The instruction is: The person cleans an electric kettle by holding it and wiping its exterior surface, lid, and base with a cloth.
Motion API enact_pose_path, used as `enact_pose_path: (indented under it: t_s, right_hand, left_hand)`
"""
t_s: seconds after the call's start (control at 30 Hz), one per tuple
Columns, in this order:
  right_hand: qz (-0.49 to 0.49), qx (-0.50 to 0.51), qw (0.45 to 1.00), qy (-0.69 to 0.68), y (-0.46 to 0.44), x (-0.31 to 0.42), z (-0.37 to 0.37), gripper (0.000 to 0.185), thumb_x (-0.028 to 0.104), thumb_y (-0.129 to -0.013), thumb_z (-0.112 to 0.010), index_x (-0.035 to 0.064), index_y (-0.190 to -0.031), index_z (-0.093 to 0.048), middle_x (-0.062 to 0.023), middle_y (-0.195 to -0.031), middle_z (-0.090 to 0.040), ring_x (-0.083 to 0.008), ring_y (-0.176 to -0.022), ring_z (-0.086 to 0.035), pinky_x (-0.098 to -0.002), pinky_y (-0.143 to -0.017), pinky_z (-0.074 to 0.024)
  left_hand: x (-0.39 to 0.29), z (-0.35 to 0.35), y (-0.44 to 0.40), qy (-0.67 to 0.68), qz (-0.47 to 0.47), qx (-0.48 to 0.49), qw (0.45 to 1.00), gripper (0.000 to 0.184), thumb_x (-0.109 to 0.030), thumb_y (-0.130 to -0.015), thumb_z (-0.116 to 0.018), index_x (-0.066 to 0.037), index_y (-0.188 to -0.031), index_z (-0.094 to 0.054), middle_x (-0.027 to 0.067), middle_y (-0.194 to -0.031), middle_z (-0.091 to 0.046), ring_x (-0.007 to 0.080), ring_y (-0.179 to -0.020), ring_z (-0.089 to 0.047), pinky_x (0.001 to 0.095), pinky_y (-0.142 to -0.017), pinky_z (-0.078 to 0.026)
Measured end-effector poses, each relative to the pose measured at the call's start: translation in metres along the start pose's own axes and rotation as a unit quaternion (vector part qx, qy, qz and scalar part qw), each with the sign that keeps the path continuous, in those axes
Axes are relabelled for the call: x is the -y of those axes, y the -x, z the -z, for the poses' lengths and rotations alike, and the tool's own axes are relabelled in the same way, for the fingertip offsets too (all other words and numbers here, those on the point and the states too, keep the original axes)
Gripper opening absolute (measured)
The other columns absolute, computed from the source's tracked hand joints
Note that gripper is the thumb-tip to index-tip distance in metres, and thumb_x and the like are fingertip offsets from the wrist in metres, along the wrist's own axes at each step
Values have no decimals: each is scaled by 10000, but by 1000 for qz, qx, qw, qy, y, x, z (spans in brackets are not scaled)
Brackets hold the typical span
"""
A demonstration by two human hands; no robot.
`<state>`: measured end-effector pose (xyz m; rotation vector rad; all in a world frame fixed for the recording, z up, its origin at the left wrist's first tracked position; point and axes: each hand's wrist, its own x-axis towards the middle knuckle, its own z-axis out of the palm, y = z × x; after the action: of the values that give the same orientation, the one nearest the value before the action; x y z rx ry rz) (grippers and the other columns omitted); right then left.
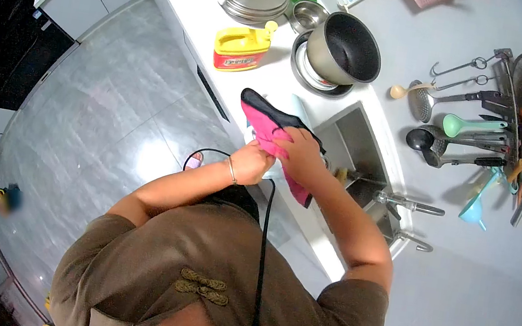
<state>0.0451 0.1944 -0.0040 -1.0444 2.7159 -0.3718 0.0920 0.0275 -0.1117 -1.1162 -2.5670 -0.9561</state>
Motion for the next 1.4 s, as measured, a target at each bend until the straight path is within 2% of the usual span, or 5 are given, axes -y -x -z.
enact_pose_path:
  t_s: [0.5, 0.67, 0.8, 1.0, 1.4]
  right_hand:
    - [-94, -124, 979, 134, -101, -33, -69, 443, 354, -800, -623, 228, -1225, -618, -150, -1358, -460, -362, -1275, -396, -613, -987, -318]
    - [-232, 78, 953, 180, -158, -28, -77, 376, 410, -863, -547, 219, -1174, -637, -100, -1309, -491, -309, -1244, -421, -600, -1004, -305]
    - [-126, -49, 986, 100, -109, -38, -75, 502, 293, -822, -649, 182, -1299, -539, -118, -1320, -474, -331, -1273, -398, -603, -1017, -304]
    - [-77, -42, 993, 77, 4, 1, -18, 560, 261, -803, -651, 218, -1342, -506, -198, -1414, -392, -376, -1289, -391, -589, -1024, -315]
    - [-211, -16, 974, 81, -60, -30, -44, 577, 445, -835, -563, 280, -1379, -465, -196, -1426, -373, -461, -1292, -355, -707, -947, -338]
  left_hand:
    - [-14, 3, -9, -44, 4, 75, 996, 163, -152, -673, -599, -26, -775, -594, 123, -754, -617, 280, -765, -599, 384, -778, -423]
    - [-3, 13, -9, -6, 25, 62, 998, 132, -139, -676, -587, -34, -755, -601, 127, -742, -635, 280, -749, -617, 392, -767, -429]
    - [-3, 13, -4, -1, 16, 66, 998, 125, -132, -665, -590, -35, -743, -603, 131, -740, -634, 285, -749, -618, 387, -774, -434]
    - [1, 14, -8, 24, 18, 16, 999, 236, -153, -602, -675, -15, -783, -609, 153, -786, -639, 321, -816, -616, 393, -821, -433]
    - [-12, 12, -15, -21, 30, 83, 996, 184, -162, -641, -636, -30, -768, -615, 147, -742, -629, 304, -793, -620, 393, -784, -433]
